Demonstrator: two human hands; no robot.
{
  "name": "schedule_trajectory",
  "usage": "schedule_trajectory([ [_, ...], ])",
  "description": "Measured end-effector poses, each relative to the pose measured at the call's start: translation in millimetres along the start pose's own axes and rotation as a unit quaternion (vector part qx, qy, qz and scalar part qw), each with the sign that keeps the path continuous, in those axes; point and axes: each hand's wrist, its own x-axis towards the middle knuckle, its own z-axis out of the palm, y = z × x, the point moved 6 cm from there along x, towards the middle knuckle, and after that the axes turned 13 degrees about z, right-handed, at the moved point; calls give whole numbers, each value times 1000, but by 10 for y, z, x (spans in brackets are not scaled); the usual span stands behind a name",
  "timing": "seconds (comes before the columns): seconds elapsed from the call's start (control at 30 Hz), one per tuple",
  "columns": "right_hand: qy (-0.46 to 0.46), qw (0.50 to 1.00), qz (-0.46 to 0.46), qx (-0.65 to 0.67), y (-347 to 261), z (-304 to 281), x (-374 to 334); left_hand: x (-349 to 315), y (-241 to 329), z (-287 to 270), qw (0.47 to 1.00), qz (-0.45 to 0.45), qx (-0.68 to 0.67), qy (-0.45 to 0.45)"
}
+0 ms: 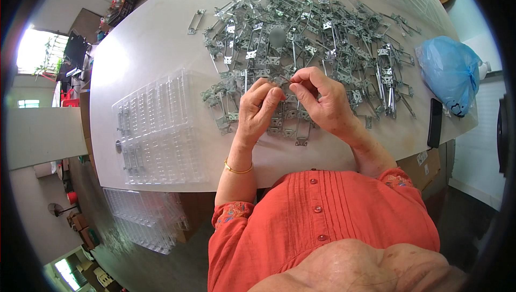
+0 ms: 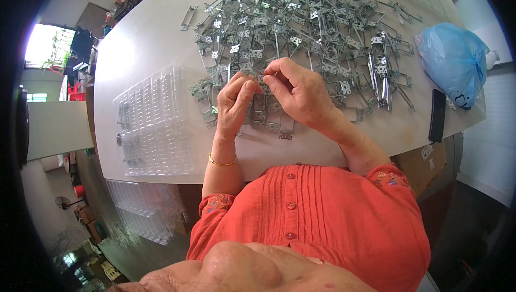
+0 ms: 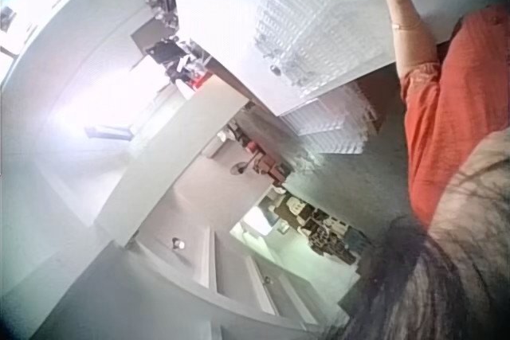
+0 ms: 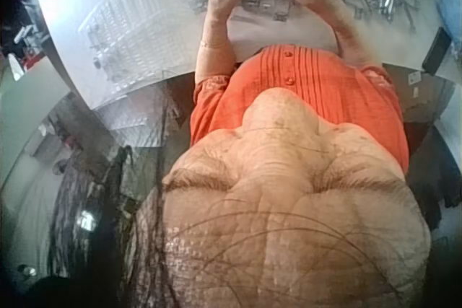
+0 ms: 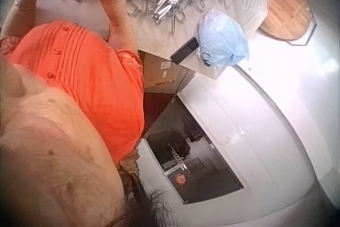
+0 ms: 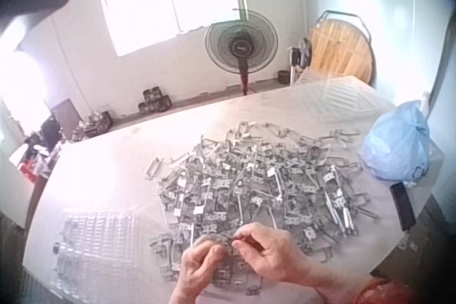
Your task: The person assembles metal components by connecting small pins and brackets together by hand, then places the assembled parts into slots in a plastic tray.
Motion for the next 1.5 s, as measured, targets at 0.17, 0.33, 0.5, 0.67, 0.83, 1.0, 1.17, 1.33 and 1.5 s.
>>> schedule_trajectory([
  [0.17, -70, 991, 106, 45, 74, -4, 16, -7, -16, 56, 998, 19, 37, -37],
  [0.33, -133, 962, 176, 159, 189, 76, 38, 4, 27, 64, 997, 35, 53, -37],
  [0.5, -150, 959, 179, 161, 200, 58, 46, -4, 43, 103, 990, 70, 103, -65],
  [0.67, -29, 999, 5, -16, 97, -81, 70, 17, 95, 143, 989, 77, 107, -70],
  [0.83, 30, 996, 13, 89, 116, -176, 71, -26, 138, 261, 980, 107, 105, -135],
  [1.0, 12, 967, 94, 238, 82, -310, 100, -49, 73, 101, 995, -24, -95, -12],
  [1.17, -8, 988, 83, 129, 134, -116, 66, -87, -164, -67, 949, -138, -256, 123],
  [1.33, -57, 989, 106, 86, 165, 24, 22, -98, -180, -56, 955, -142, -235, 110],
  [1.5, -62, 989, 107, 78, 189, 47, 9, -113, -152, -26, 959, -117, -238, 99],
])
